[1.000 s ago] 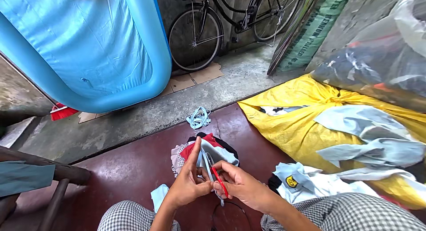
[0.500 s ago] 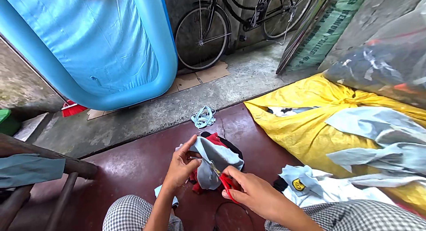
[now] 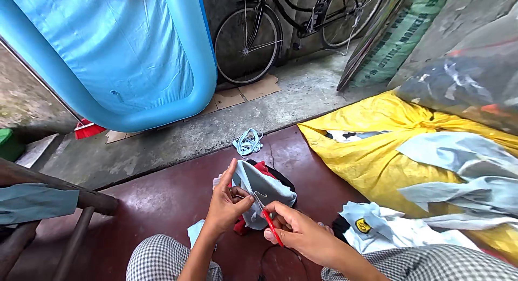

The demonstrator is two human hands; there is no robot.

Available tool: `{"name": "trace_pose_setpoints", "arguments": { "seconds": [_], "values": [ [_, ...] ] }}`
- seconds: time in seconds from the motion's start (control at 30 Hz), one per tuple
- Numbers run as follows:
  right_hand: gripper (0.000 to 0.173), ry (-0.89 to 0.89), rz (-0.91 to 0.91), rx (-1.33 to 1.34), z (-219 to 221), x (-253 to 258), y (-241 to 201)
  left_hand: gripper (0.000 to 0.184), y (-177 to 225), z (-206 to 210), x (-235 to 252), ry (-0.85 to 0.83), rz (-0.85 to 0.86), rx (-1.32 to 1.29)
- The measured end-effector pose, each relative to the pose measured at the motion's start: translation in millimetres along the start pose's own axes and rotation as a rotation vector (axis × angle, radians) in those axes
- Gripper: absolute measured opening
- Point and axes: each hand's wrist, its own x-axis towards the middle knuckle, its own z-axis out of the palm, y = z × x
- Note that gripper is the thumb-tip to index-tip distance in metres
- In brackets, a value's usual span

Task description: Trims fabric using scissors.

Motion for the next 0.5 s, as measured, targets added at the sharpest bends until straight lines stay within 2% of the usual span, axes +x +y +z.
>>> {"name": "trace_pose_setpoints", "arguments": {
  "seconds": [0.27,0.5],
  "values": [
    [0.052,-0.174,-0.041,0.195,-1.0,4.0,2.9,0.110,6.5,-0.4,-6.4,-0.096,0.034,0.033],
    [0.045,-0.131,-0.078,0.227,-0.6,4.8,1.4,0.112,11.2,-2.0,-8.7,-0.121,0.053,0.052]
  ]
}}
